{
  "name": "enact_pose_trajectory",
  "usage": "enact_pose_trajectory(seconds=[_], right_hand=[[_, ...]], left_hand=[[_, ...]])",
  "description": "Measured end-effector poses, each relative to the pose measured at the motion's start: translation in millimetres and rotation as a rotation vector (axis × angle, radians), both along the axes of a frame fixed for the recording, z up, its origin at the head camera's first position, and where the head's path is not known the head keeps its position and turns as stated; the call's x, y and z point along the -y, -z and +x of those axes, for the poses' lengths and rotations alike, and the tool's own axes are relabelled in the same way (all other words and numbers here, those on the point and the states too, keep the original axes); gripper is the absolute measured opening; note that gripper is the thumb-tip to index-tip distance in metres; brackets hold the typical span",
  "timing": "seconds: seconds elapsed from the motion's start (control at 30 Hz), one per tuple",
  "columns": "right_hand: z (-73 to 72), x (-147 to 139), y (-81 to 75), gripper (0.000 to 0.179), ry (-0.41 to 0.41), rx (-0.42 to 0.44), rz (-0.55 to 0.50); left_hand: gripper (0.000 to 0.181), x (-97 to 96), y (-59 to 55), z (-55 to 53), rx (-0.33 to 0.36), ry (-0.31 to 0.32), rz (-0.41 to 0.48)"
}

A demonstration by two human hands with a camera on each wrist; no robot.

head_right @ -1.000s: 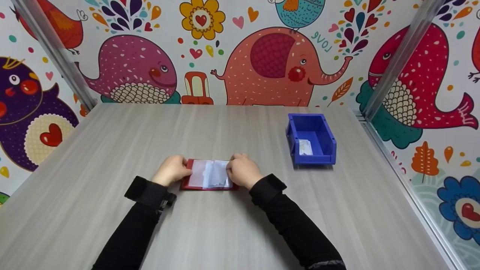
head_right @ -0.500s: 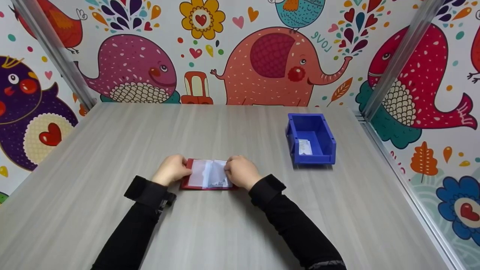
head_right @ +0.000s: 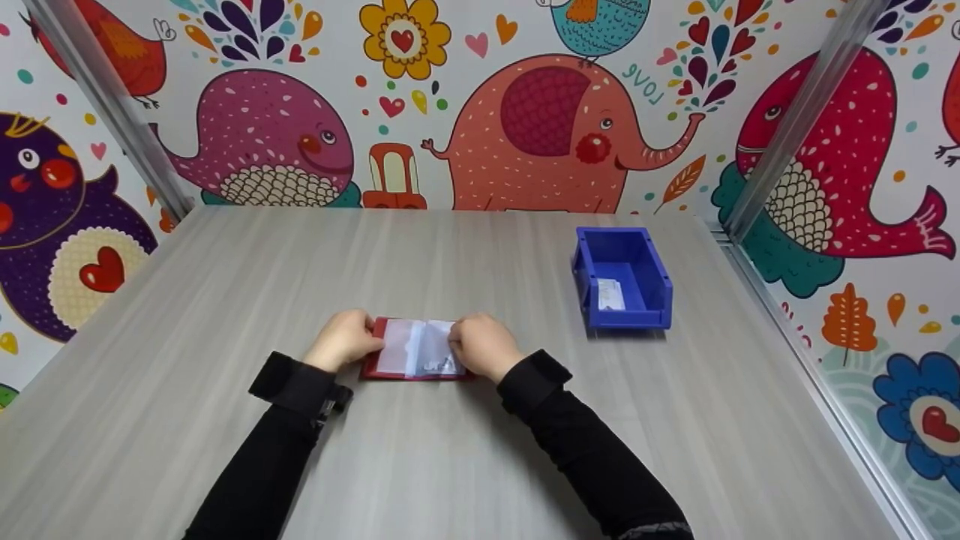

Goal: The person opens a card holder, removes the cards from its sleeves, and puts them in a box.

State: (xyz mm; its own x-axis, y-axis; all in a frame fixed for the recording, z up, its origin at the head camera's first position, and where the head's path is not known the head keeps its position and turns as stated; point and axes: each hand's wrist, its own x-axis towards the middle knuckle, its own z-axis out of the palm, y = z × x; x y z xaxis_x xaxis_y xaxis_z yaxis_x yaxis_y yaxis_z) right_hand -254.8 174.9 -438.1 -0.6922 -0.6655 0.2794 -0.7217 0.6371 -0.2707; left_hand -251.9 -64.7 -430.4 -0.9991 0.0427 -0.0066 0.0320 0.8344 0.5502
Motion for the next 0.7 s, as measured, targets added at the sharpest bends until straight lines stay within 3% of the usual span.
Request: enact_pose_trajectory(seconds=[0.3, 0.37, 0.53, 0.7], right_hand=[[0.7, 3.4, -2.4, 0.016, -0.032, 0.021, -0.005], [0.8, 3.4, -3.1, 0.016, -0.038, 0.019, -0.003], [0.3, 3.3, -3.1, 0.016, -0.039, 0.031, -0.002], [-0.6, 2.8, -1.7, 0.014, -0.040, 0.026, -0.021]], left_hand=[[0.007, 1.5, -1.9, 0.6, -0.011, 0.022, 0.000], [0.014, 2.7, -3.3, 1.1, -0.030, 0.021, 0.001], [0.032, 3.4, -10.7, 3.7, -0.132, 0.003, -0.006], [0.010, -2.7, -20.7, 9.2, -0.247, 0.039, 0.027]])
